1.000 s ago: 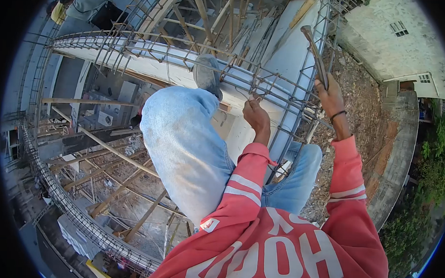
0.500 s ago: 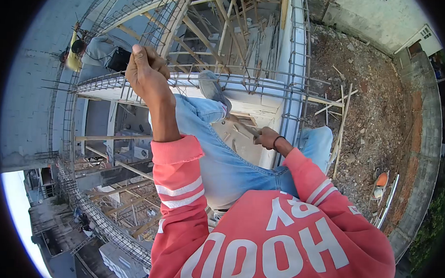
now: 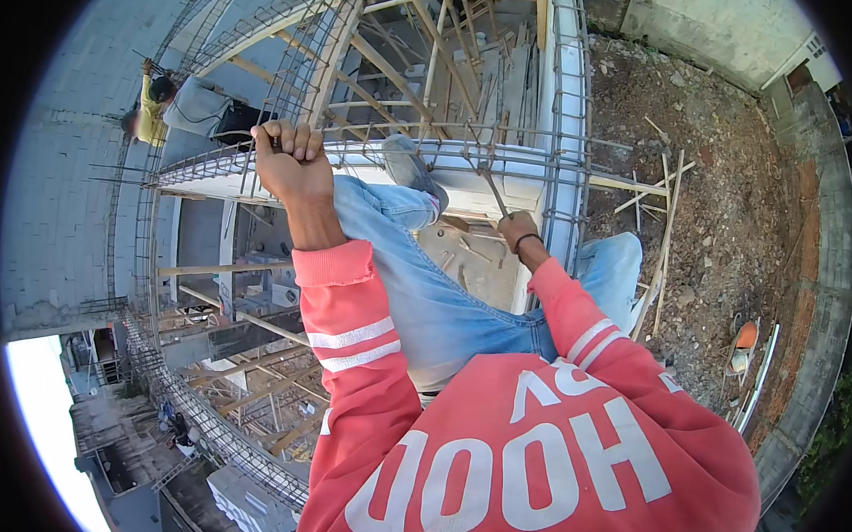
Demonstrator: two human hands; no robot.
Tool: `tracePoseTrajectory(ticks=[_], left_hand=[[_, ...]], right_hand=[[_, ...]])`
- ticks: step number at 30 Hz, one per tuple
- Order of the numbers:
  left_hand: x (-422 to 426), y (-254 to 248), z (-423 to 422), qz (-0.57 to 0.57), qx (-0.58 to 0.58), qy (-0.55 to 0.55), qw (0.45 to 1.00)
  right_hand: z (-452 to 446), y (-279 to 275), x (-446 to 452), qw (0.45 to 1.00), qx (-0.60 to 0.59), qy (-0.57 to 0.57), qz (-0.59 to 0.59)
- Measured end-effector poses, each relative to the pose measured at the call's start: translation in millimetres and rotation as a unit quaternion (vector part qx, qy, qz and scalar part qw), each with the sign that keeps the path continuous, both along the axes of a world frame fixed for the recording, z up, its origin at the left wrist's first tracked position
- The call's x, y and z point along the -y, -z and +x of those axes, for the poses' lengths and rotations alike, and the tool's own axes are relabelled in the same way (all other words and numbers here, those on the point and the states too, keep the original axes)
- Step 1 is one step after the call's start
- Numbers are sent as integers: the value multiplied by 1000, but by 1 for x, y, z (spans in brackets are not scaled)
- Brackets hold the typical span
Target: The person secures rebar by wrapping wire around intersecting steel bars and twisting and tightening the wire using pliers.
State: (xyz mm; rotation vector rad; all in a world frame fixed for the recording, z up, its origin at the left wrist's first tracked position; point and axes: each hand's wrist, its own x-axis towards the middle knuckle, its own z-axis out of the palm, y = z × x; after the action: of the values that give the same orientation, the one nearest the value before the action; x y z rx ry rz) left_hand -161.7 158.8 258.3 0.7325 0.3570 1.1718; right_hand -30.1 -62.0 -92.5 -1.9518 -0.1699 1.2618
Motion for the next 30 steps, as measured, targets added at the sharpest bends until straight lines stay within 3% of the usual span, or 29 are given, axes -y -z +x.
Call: tracePoseTrajectory(ticks=[1, 3, 5, 7, 8, 9, 10, 11, 12, 13, 14, 15, 16, 17, 19, 21, 24, 26, 27, 29, 30], left_hand=[[-4, 1, -1, 5, 0, 4, 1000], [-11, 7, -5, -10, 29, 15, 999], [-11, 7, -5, -13, 32, 21, 999], [-8, 2, -3, -14, 27, 9, 1000], [-5, 5, -5, -19, 26, 6, 999], [-3, 7, -7, -23, 24, 4, 999], [-8, 3, -3, -17, 27, 5, 999], [-10, 2, -3, -14, 30, 1, 999], [-11, 3, -3, -7, 34, 8, 999], [-10, 6, -4, -6, 35, 17, 999], [-11, 7, -5, -7, 42, 21, 999], [-11, 7, -4, -9, 44, 18, 999], [-10, 7, -4, -9, 39, 17, 999], [-9, 6, -6, -7, 32, 16, 999], [-5, 7, -4, -13, 42, 6, 999], [11, 6, 1, -24, 14, -19, 999], [70, 29, 39, -79, -55, -114, 989], [115, 87, 77, -103, -119, -158, 975], [134, 136, 91, -91, -194, -133, 968], [165, 233, 120, 54, -484, -178, 855], [175, 255, 121, 38, -479, -180, 858]], right_hand=[[-11, -33, -13, 984, 163, -48, -43], [-40, -45, -19, 974, 221, -36, -44], [-29, -67, -2, 979, 191, -75, -8], [12, -53, 7, 984, -90, -154, 20], [19, -54, 8, 997, -27, -75, -15], [0, -56, 8, 996, -27, -77, -17], [-27, -61, -3, 986, 160, -49, 2], [-48, -61, -7, 940, 339, -22, 20], [-55, -35, -9, 904, 416, -95, 2], [-44, -53, -5, 905, 415, -97, 1], [-21, -70, -1, 973, 213, -87, 2], [-2, -83, 5, 997, 4, -75, 1], [-2, -65, 5, 989, 116, -82, -33], [-10, -48, 15, 989, 117, -88, -34], [-23, -86, 30, 992, 71, -100, 7], [7, -140, 56, 969, -42, -238, 45], [65, -241, 50, 943, 88, -311, 77], [117, -258, 28, 872, 324, -331, 161], [135, -275, 7, 837, 415, -339, 110], [175, -285, -41, 753, 529, -391, 11], [197, -283, -65, 708, 554, -437, -35]])
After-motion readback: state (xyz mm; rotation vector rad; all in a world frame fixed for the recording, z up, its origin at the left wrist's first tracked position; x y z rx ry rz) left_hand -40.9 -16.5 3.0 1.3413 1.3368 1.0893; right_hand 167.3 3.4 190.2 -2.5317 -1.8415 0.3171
